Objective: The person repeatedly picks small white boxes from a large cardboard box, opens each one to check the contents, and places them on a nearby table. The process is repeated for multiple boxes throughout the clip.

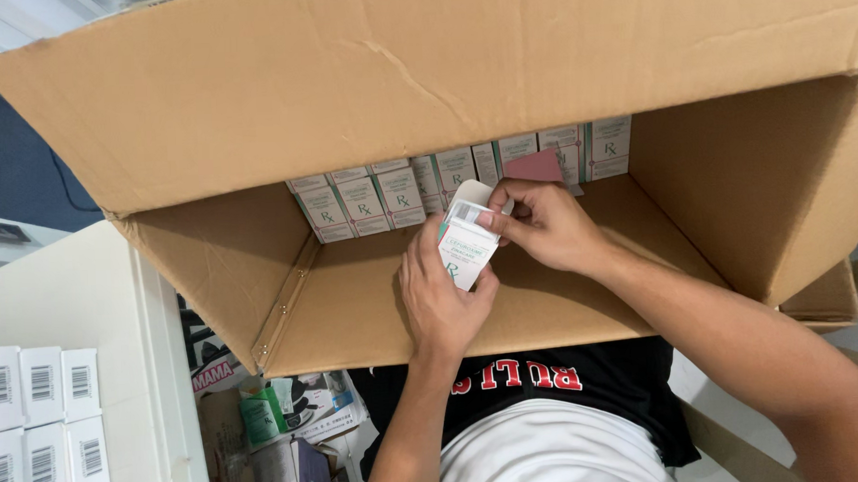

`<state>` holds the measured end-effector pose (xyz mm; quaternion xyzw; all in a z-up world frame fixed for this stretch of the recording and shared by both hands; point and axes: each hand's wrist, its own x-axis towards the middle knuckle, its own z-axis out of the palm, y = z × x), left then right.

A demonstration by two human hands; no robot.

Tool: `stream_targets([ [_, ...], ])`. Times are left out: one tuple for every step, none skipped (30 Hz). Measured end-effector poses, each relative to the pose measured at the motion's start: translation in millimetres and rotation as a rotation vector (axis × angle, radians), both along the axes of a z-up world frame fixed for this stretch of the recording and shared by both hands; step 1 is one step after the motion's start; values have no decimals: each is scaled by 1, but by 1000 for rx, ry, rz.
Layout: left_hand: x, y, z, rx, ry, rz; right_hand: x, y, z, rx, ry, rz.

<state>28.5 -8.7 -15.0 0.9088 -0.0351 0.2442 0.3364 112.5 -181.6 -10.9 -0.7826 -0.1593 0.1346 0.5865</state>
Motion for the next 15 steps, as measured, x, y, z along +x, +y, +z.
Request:
stream_targets([
  [0, 0, 0, 8, -17, -9, 0, 0, 1, 7, -20, 6],
  [0, 0, 1, 14, -11, -17, 0, 0, 1, 21, -22, 10],
  [-1, 1, 1, 20, -5, -24, 1, 1, 1, 34, -24, 14],
  [-1, 2, 1, 26, 2, -34, 0, 1, 1, 48, -25, 16],
  [-2, 2, 2, 38, 13, -41, 0, 1, 1, 56, -34, 20],
  [-2, 3, 2, 50, 23, -49, 0, 0, 1, 64, -44, 23],
  [-2, 3, 2, 62, 32, -57, 0, 0, 1, 72, -53, 26],
  [-2, 3, 3, 46, 25, -59, -1, 0, 1, 91, -42, 27],
  [-2, 3, 3, 30, 17, -62, -1, 0, 2, 109, -30, 29],
  [-2, 3, 2, 14, 9, -63, -1, 0, 2, 128, -18, 32],
  [-2, 3, 2, 3, 8, -68, -1, -1, 2, 97, -29, 24],
  [-2, 3, 1, -8, 7, -73, -2, 0, 3, 66, -41, 16],
  [-2, 3, 1, -19, 5, -77, -2, 0, 4, 34, -53, 9],
  [-2, 3, 0, -19, -1, -77, -3, 1, 5, 25, -50, 6],
  [-1, 3, 0, -19, -7, -77, -4, 1, 5, 16, -48, 3],
])
